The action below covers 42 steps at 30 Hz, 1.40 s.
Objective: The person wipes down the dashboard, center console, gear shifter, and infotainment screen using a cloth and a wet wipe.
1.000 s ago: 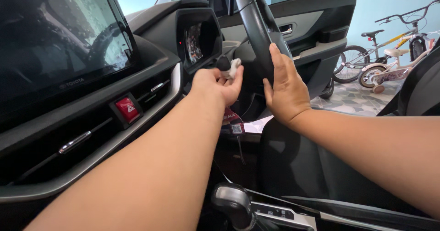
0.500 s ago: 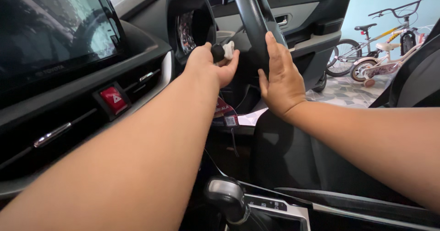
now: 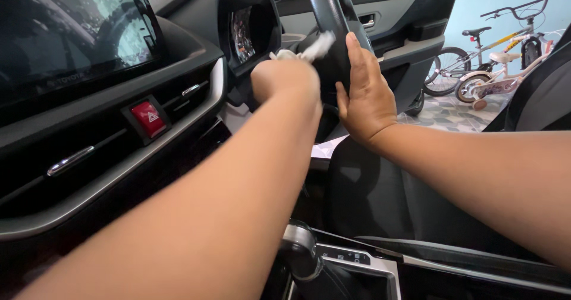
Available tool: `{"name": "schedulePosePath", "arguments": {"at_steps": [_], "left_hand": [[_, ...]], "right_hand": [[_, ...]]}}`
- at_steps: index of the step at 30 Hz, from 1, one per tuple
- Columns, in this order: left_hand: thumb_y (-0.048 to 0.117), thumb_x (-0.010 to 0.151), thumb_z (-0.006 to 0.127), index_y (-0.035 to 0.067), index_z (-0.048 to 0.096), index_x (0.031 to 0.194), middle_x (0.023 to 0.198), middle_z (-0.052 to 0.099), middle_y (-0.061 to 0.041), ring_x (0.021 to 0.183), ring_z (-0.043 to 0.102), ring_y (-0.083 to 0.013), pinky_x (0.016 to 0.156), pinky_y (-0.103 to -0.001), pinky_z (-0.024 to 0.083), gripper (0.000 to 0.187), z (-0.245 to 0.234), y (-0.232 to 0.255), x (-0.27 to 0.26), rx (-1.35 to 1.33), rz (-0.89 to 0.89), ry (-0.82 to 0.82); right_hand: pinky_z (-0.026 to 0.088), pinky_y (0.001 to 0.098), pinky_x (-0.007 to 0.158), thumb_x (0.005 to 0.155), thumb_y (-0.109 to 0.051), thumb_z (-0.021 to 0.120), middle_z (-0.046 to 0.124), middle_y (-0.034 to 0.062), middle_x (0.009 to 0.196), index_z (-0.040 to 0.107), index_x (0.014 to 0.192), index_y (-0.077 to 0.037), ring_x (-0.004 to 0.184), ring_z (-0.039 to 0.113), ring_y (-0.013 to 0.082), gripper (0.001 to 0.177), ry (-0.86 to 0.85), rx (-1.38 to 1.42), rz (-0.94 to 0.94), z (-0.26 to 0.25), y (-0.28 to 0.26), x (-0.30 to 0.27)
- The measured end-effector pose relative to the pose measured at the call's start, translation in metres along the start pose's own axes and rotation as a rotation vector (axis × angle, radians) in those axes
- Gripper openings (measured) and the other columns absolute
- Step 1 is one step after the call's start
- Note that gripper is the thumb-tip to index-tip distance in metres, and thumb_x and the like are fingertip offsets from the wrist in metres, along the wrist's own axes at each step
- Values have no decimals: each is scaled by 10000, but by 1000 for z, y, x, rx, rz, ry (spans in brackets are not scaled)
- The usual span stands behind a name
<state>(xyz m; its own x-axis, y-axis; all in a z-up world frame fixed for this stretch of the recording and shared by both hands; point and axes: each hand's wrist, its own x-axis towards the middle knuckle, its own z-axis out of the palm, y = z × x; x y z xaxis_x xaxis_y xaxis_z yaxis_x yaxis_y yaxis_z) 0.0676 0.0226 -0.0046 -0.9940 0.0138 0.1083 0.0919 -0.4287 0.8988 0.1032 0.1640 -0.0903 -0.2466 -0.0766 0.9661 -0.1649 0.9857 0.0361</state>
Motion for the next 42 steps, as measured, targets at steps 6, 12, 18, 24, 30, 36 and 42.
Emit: {"name": "schedulePosePath", "arguments": {"at_steps": [6, 12, 18, 24, 30, 36, 42], "left_hand": [[94, 902, 661, 62, 714, 1096, 1090, 759, -137, 970, 759, -220, 858, -314, 573, 204, -21, -9, -8, 430, 563, 96], [114, 953, 609, 187, 762, 1150, 1251, 669, -99, 1112, 684, -253, 925, -370, 555, 259, -29, -17, 14, 800, 880, -6], [144, 887, 628, 144, 655, 1247, 1391, 591, -76, 1243, 601, -303, 917, -428, 542, 362, -39, -26, 50, 1079, 1421, -109], [302, 1028, 603, 127, 608, 1147, 1244, 655, -31, 1119, 670, -281, 891, -460, 541, 212, -39, -1, 53, 1228, 1113, -341], [219, 1030, 580, 132, 612, 1158, 1363, 627, -53, 1139, 670, -349, 891, -456, 548, 158, -60, -16, 49, 986, 1444, -331], [256, 1034, 545, 120, 634, 1193, 1353, 635, -108, 1074, 670, -373, 858, -479, 529, 227, -66, -12, 52, 967, 1244, -400], [274, 971, 579, 25, 679, 1017, 1009, 720, -223, 999, 689, -404, 885, -482, 538, 273, -24, 9, 110, 1098, 1005, -562]], "right_hand": [[535, 479, 1005, 943, -50, 707, 479, 195, 1515, 163, 1662, -164, 1245, 595, 440, 908, -3, -1, -4, 0, 1, -1], [542, 478, 988, 950, -49, 708, 483, 196, 1506, 147, 1663, -166, 1210, 612, 431, 915, -18, -13, 8, 1, 1, 0], [545, 469, 992, 943, -46, 710, 492, 183, 1510, 157, 1661, -181, 1235, 610, 422, 917, 0, -12, 2, 0, -1, -1], [545, 467, 988, 939, -52, 718, 487, 193, 1502, 162, 1656, -163, 1223, 612, 417, 914, -16, -12, 0, 0, 0, 0], [545, 462, 997, 949, -49, 715, 489, 188, 1508, 153, 1659, -167, 1238, 608, 419, 913, -8, -26, -15, -1, 0, -1], [543, 462, 1003, 952, -43, 711, 485, 190, 1506, 147, 1662, -165, 1235, 607, 422, 915, -11, 1, -19, -1, 0, 0], [540, 463, 984, 937, -40, 711, 484, 203, 1494, 152, 1655, -148, 1207, 604, 430, 916, -10, 22, -16, -1, 1, 1]]}}
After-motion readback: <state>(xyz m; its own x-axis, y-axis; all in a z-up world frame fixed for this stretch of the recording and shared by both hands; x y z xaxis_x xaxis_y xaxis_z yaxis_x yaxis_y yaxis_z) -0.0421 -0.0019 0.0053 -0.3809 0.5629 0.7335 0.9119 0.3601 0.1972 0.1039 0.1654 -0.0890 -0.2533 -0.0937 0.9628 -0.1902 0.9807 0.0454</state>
